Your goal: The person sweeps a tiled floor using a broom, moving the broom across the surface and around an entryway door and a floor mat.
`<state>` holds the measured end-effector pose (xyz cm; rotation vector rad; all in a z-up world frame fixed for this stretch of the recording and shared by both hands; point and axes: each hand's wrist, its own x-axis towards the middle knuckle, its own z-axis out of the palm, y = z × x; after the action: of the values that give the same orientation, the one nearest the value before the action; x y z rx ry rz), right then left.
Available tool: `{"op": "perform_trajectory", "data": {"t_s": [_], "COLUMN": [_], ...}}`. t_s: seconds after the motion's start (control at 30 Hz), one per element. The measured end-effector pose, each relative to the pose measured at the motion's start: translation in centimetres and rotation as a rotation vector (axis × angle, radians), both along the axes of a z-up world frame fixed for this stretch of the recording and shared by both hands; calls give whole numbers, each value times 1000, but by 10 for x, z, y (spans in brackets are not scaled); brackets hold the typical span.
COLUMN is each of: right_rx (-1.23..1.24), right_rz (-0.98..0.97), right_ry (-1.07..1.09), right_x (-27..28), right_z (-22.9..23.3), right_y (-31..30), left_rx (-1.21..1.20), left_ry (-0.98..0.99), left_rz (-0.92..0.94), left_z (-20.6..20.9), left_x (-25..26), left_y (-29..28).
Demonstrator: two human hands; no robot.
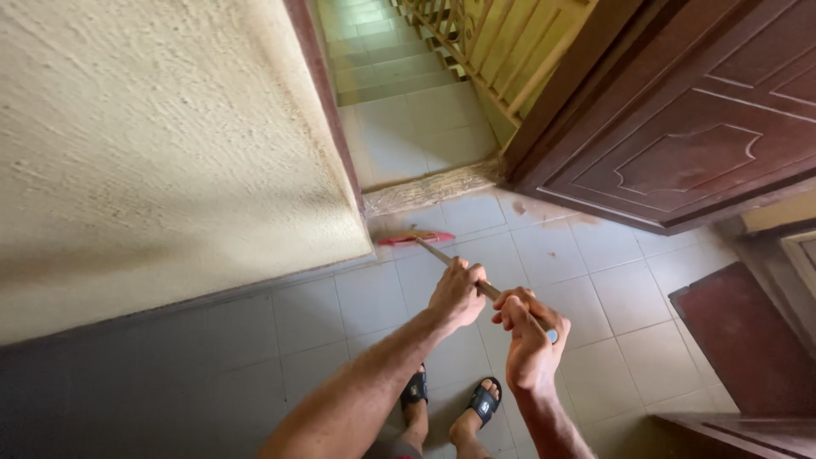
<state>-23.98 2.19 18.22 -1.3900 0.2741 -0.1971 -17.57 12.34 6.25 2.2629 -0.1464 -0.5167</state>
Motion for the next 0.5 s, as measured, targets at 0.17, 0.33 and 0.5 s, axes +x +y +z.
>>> {"op": "perform_trajectory", "data": {"t_s": [0.17, 0.33, 0.5], "right_rx": [21, -30, -70], "right_rz": [13, 62, 134], "right_ry": [-13, -49, 90], "right_x": [7, 10, 2], "right_z": [-12, -36, -42], "right_y": [17, 41, 49], "left_rx": [13, 2, -1], "left_ry": [-60, -69, -62], "left_rz": [2, -1, -7], "left_z": [-15, -36, -44], "left_x": [15, 24, 16], "left_y": [19, 42, 56]}}
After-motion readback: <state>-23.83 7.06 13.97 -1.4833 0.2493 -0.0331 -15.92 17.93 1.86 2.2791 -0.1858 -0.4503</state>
